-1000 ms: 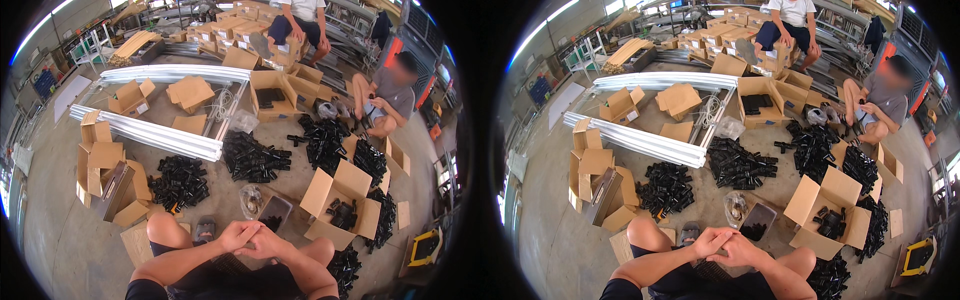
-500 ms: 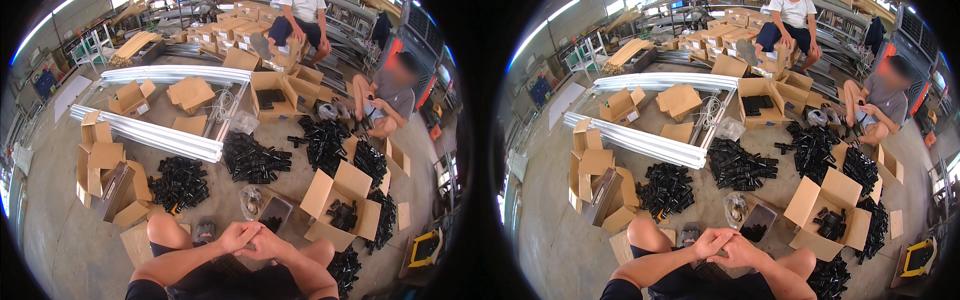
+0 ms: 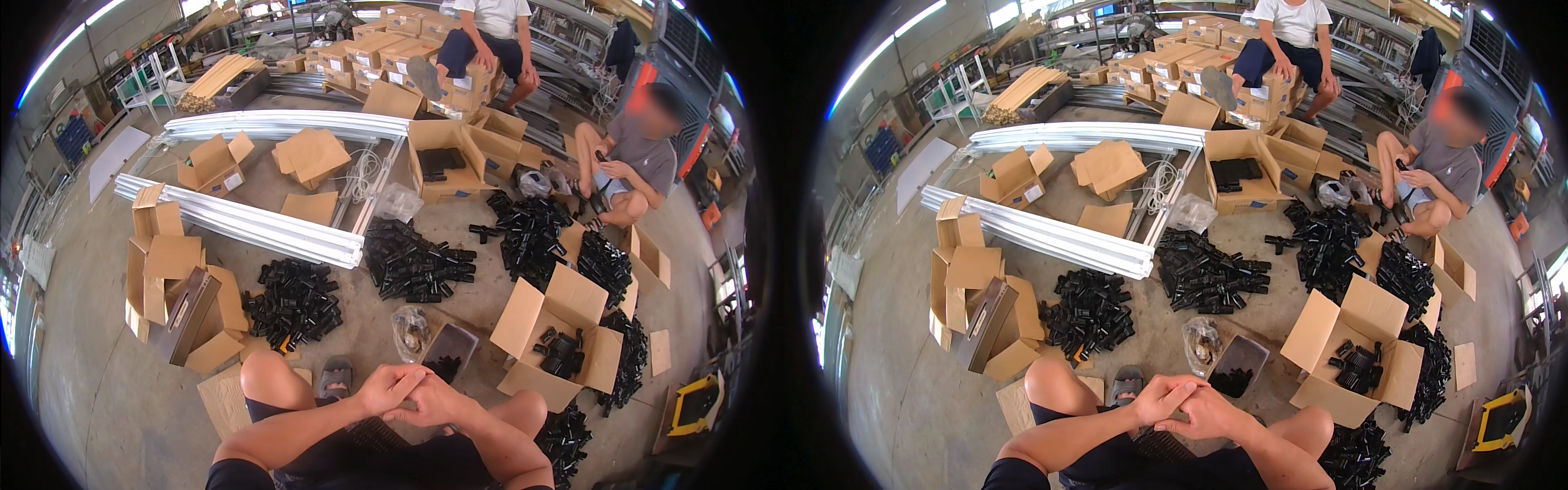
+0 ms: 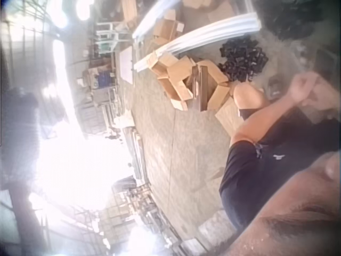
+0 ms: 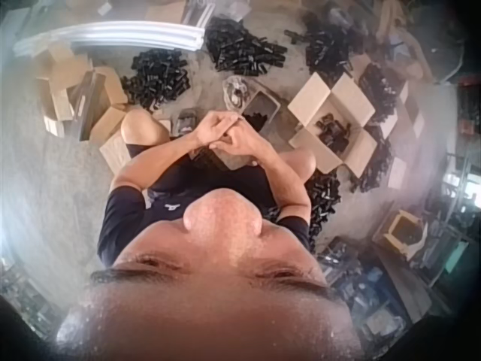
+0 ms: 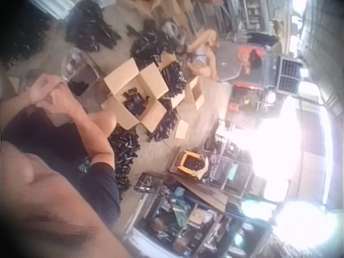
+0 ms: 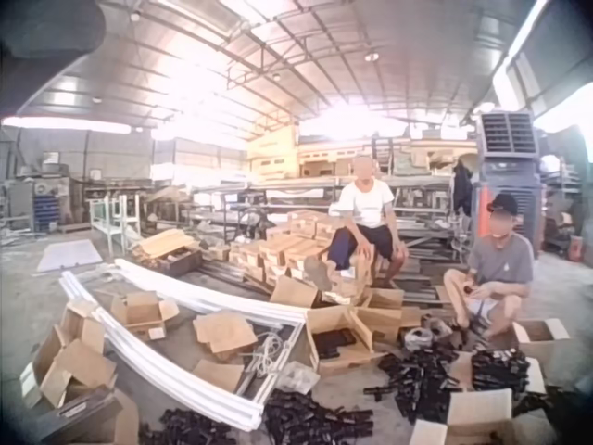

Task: The person picks up black plastic components from a box, fits them together by hand, and places the assembled units into a separate small container.

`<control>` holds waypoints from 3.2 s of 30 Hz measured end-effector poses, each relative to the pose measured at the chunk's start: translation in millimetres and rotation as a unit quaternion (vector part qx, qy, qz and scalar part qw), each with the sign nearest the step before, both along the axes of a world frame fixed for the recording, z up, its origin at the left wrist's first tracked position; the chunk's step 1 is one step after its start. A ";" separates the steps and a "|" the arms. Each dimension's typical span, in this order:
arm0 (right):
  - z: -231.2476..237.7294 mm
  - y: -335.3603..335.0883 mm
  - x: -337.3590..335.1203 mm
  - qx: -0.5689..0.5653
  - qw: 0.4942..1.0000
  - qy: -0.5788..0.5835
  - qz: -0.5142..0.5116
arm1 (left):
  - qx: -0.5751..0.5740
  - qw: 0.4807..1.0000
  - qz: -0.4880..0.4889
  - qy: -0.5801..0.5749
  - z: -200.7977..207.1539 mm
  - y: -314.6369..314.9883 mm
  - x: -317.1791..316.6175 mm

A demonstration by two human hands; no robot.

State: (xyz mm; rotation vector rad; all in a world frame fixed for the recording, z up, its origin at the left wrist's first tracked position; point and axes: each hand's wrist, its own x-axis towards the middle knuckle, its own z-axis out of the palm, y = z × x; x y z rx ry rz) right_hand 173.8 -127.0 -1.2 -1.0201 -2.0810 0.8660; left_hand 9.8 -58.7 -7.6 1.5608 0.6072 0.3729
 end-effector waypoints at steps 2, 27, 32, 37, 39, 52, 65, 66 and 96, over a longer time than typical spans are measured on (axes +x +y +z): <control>-1.7 0.2 0.7 -0.001 1.000 -0.005 0.000 | 0.011 1.000 0.017 -0.012 -1.2 -1.4 1.4; -0.3 1.0 0.9 -0.002 1.000 -0.007 0.000 | -0.006 1.000 -0.009 -0.006 2.6 0.5 0.4; -2.4 1.2 1.8 -0.001 1.000 -0.009 0.002 | -0.006 1.000 -0.006 -0.006 -0.8 0.3 0.9; -0.8 1.5 0.0 0.002 1.000 -0.008 -0.001 | -0.007 1.000 -0.006 -0.010 -0.7 0.8 -0.1; 0.0 2.0 -0.4 0.005 1.000 -0.008 -0.001 | -0.007 1.000 -0.006 -0.012 -0.5 1.0 -0.3; -2.3 2.1 1.1 0.007 1.000 -0.015 -0.003 | -0.014 1.000 -0.013 -0.008 3.9 1.5 1.4; -1.6 0.5 1.8 -0.001 1.000 -0.025 -0.006 | -0.008 1.000 -0.013 -0.004 4.7 0.8 1.8; -2.5 0.5 2.1 -0.001 1.000 -0.027 -0.006 | -0.004 1.000 -0.006 -0.010 4.3 0.3 2.2; -5.8 -0.2 2.9 0.025 0.999 -0.025 -0.008 | 0.016 1.000 0.005 -0.023 7.5 -2.2 4.1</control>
